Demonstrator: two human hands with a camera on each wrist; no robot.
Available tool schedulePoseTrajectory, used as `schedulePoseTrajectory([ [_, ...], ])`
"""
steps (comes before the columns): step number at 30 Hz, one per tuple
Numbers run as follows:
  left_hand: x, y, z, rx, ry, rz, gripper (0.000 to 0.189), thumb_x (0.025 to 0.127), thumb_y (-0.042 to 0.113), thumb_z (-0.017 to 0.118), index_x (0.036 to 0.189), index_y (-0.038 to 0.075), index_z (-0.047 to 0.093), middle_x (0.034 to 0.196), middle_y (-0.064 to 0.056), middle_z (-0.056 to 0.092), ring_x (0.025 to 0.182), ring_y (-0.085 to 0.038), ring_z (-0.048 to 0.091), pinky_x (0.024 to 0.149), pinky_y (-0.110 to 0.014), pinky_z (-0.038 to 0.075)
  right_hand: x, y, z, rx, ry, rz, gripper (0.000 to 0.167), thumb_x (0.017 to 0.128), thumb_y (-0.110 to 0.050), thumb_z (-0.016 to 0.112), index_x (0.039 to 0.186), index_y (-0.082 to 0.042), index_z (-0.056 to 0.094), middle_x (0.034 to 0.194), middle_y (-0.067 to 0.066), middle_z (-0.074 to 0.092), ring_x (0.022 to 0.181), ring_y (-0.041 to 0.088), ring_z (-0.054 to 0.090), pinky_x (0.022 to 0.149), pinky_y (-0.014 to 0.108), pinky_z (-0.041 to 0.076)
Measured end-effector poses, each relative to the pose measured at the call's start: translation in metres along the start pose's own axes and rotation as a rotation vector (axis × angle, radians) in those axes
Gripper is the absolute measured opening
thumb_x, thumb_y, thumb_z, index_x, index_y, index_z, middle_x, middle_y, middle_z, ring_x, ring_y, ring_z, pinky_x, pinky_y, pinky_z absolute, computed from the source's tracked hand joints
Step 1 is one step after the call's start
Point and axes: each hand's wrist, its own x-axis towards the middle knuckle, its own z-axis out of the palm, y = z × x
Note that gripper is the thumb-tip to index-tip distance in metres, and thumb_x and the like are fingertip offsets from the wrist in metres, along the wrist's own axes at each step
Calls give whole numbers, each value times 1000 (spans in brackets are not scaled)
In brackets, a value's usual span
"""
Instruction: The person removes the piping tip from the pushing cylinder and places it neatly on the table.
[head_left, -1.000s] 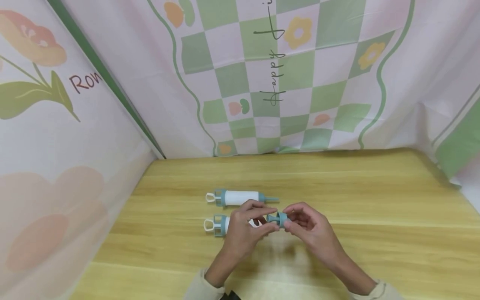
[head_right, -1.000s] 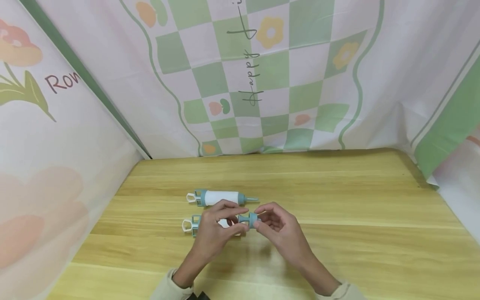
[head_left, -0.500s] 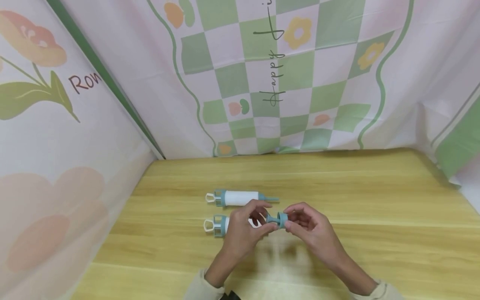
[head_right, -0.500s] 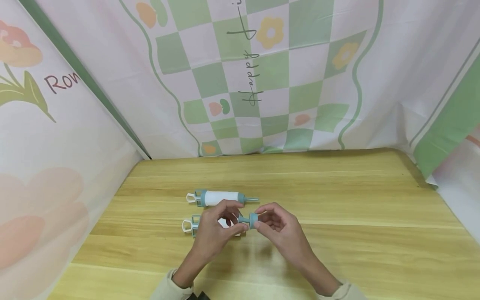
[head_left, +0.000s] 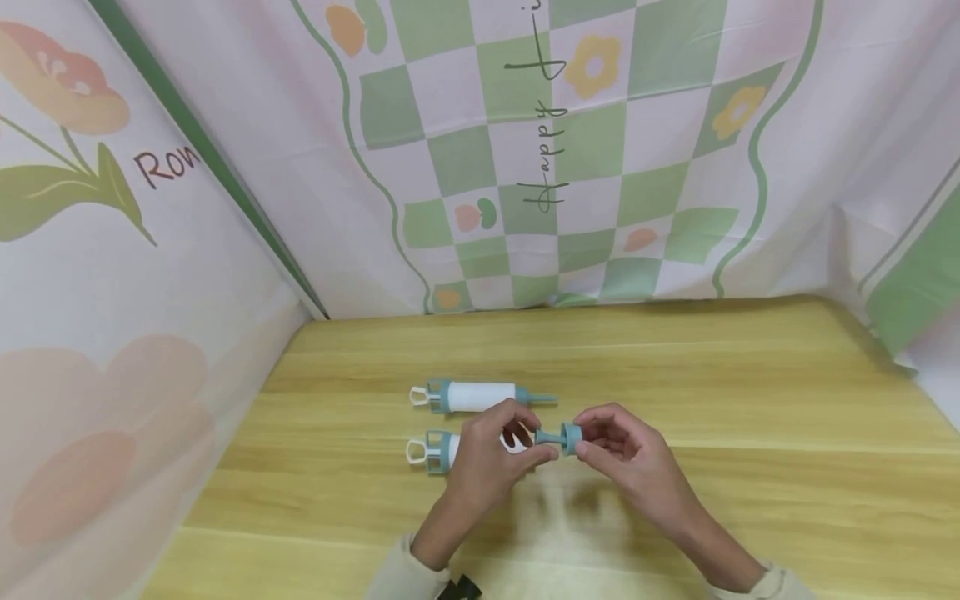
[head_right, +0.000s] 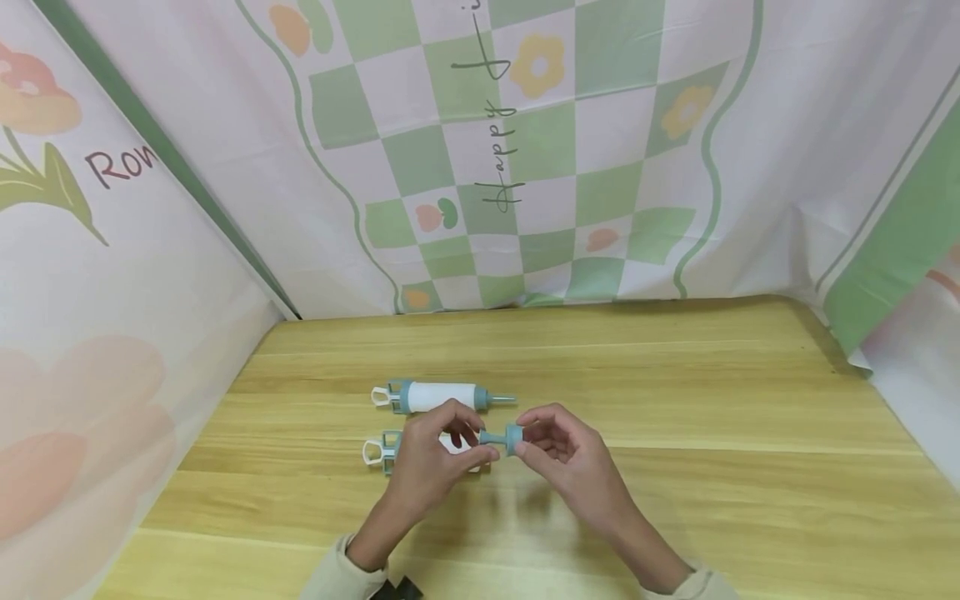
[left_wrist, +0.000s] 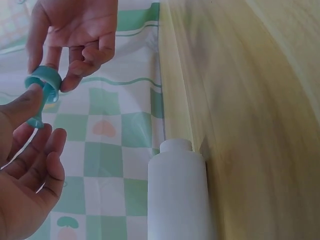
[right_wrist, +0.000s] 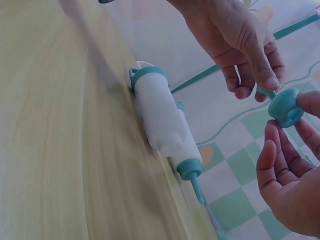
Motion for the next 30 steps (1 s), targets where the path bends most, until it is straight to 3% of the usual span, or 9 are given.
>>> schedulePoseTrajectory([
  [7, 0, -1, -1, 37, 4, -11, 33, 68, 8, 91, 90, 7, 66, 84, -2, 69, 71, -12, 62, 62, -33, 56, 0, -2, -4, -24, 7, 10, 20, 95, 1, 65, 115, 1, 60, 102, 16, 65, 91, 21, 65, 78, 27, 56],
  [14, 0, -7, -2, 103, 3, -16, 33, 66, 10, 92, 86, 9, 66, 83, 1, 70, 74, -10, 60, 68, -27, 53, -3, 0, -17, -82, 30, 13, 21, 96, 0, 65, 116, 1, 60, 103, 14, 66, 92, 21, 66, 79, 27, 56],
  [20, 1, -8, 0, 149, -68, -58, 32, 66, 14, 93, 85, 9, 68, 82, 3, 69, 74, -7, 58, 68, -26, 52, -9, 1, -33, -174, 33, 29, 22, 96, -3, 65, 118, -3, 61, 105, 11, 66, 91, 20, 65, 78, 26, 56],
  [24, 3, -10, 5, 200, -114, -58, 32, 65, 16, 94, 83, 9, 68, 79, 2, 68, 66, -7, 50, 61, -20, 46, -11, 0, -41, -245, 24, 33, 22, 96, -5, 66, 118, -7, 63, 103, 7, 67, 87, 19, 65, 76, 25, 55],
  [30, 8, -10, 10, 238, -177, -88, 31, 66, 18, 94, 84, 8, 70, 81, 1, 70, 71, -11, 63, 64, -15, 46, -10, 0, -48, -319, 15, 30, 22, 96, -6, 67, 117, -9, 63, 104, 4, 66, 88, 17, 64, 75, 26, 54],
])
